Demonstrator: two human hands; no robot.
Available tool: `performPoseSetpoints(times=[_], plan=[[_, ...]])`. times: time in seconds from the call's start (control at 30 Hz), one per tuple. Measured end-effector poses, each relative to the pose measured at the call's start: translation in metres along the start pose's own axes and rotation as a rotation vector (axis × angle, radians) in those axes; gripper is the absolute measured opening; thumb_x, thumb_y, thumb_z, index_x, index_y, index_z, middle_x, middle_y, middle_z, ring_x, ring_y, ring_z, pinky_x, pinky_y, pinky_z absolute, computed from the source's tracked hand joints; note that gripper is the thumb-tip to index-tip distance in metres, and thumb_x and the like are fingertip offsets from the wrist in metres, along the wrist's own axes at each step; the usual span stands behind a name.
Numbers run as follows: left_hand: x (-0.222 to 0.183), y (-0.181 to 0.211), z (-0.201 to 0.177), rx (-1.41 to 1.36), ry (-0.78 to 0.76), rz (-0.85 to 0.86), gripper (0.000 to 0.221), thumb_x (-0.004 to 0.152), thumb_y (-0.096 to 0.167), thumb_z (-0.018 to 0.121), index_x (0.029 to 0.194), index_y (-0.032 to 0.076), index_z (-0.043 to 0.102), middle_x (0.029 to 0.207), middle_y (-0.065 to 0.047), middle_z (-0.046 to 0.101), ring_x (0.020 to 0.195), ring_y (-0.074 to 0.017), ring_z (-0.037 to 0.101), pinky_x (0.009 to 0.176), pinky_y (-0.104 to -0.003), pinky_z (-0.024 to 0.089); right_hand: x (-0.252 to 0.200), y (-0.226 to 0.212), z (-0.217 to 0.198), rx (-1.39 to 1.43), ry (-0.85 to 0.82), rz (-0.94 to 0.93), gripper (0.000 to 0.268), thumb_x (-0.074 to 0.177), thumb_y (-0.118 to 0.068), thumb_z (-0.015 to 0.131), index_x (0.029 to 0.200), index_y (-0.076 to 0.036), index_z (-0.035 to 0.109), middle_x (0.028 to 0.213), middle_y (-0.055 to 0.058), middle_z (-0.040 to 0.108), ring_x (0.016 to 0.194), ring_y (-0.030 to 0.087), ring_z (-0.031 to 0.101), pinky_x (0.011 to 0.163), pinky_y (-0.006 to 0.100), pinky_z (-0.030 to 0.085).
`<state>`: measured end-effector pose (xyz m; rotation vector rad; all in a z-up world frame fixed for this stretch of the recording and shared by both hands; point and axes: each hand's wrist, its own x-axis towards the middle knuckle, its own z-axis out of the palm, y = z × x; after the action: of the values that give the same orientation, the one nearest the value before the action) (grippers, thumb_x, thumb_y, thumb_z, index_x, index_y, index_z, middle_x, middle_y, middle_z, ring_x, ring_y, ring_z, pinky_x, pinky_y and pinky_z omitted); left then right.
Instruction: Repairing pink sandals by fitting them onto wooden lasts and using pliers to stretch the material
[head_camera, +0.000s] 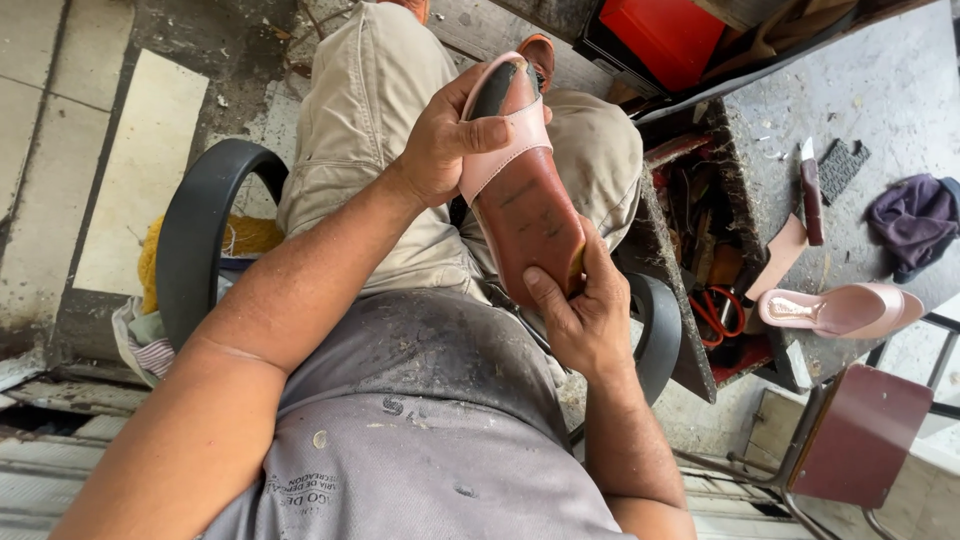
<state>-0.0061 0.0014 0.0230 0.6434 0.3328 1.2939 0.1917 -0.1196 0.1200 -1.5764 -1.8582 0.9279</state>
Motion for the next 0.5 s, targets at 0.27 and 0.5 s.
performPoseSetpoints(times=[0.27,0.5], plan=[[0.004,-0.006,0.005,0.191,0.128,-0.037,0.062,0.076,0.037,0.09,0.125,0.008,0.067,0.097,0.002,0.062,0.09,-0.014,0.057,0.082,-0.028,0.048,-0.003,0.044,0.019,0.344,0.024,-0.084,0.066,0.094,-0.027,0.072,0.147,-0.005,0.04,0.133,0.008,0.051,0.121,0.017,0.05,0.11,0.032,0.042],[-0.002,-0.015,-0.007,0.196,0.19,-0.121,0.052,0.071,0.03,0.092,0.11,0.007,0.067,0.089,0.003,0.055,0.082,-0.0123,0.052,0.074,-0.026,0.045,-0.003,0.025,0.015,0.146,-0.077,0.015,0.076,0.094,-0.035,0.069,0.154,-0.006,0.032,0.144,0.016,0.05,0.132,0.026,0.05,0.113,0.04,0.04]])
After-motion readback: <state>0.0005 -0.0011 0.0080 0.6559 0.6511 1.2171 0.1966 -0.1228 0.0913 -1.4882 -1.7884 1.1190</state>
